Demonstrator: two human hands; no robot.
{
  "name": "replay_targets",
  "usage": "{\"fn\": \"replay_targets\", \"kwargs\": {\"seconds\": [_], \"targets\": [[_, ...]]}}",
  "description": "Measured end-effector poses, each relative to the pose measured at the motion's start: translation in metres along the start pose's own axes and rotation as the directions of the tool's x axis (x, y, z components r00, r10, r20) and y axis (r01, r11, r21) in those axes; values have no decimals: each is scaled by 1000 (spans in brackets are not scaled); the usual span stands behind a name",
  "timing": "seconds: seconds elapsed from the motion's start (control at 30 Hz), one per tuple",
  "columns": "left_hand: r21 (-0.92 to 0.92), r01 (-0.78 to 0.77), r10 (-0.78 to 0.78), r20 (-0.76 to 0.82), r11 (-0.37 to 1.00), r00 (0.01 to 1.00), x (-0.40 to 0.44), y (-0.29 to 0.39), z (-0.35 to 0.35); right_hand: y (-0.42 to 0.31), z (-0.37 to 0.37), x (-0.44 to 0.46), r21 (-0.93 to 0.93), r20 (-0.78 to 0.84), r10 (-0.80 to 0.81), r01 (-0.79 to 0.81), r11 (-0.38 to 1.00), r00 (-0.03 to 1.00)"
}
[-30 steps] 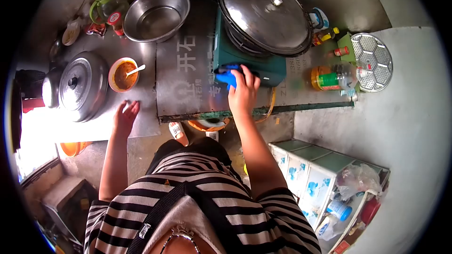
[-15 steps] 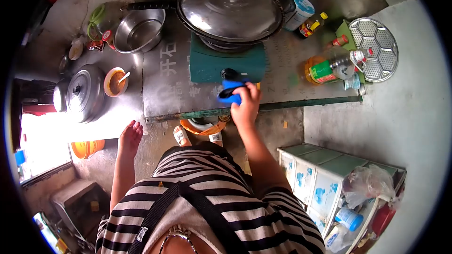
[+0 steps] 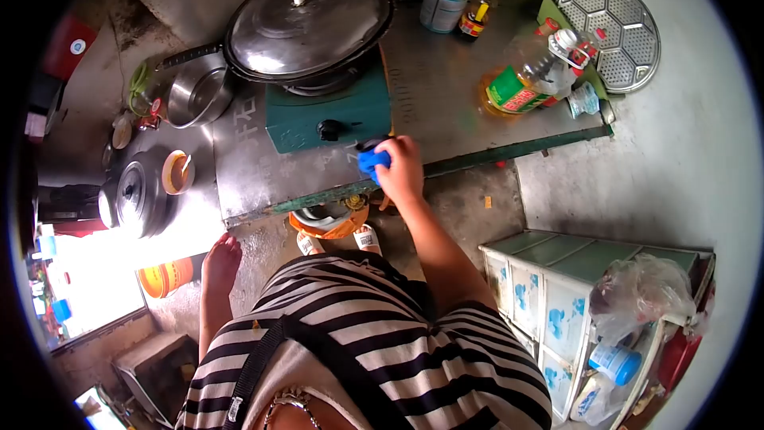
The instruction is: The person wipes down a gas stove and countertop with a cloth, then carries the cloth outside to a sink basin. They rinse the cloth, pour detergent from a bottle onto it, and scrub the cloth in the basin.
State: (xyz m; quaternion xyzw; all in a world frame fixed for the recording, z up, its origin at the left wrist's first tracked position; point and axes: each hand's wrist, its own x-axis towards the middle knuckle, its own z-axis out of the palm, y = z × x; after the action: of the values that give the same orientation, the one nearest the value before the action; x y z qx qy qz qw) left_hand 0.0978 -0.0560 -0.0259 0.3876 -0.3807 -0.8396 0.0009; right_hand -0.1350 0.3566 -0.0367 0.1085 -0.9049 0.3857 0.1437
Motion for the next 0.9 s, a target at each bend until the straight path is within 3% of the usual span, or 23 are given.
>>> {"fn": "replay_targets", "kwargs": {"seconds": [0.1,0.23,0.37,0.43,0.5,0.53,0.57,0.6,0.63,0.7,0.77,0.83,0.9], "targets": [[34,-34,35,-32,999,999,-10,-3,4,43,-43,20,29,-221,56,-51,998,974],[10,-1,2,-94,1000,996,-18,-11,10,140,-56,62,-426,-337,17,-169,889,941],[86,32,-18,-159,996,987,-25,-18,22,181,-32,58,-589,-187,116,-206,781,975],[110,40,-22,-154,993,988,-27,-17,29,144,-44,49,-513,203,94,24,858,975],[105,24,-6,-170,994,985,-25,-20,33,134,-56,29,-145,460,-65,148,978,885],[97,17,-1,-164,995,986,-23,-22,30,117,-75,32,-57,677,103,-88,994,729],[91,15,0,-163,996,987,-23,-23,31,101,-91,35,-35,852,204,-337,941,482],[97,17,-2,-153,995,988,-24,-22,32,107,-93,29,132,800,75,-298,945,595],[102,17,-2,-143,995,990,-25,-21,34,113,-95,29,202,753,136,-423,883,644],[121,7,15,-175,993,984,-33,-21,41,133,-90,47,472,551,226,-523,709,804],[145,-7,38,-211,989,977,-39,-21,45,138,-90,81,441,214,209,-285,851,954],[127,-3,30,-213,992,976,-47,-21,43,156,-73,121,306,47,141,-149,940,989],[143,-13,44,-221,990,974,-55,-22,41,161,-55,154,-34,52,268,-266,963,962]]}}
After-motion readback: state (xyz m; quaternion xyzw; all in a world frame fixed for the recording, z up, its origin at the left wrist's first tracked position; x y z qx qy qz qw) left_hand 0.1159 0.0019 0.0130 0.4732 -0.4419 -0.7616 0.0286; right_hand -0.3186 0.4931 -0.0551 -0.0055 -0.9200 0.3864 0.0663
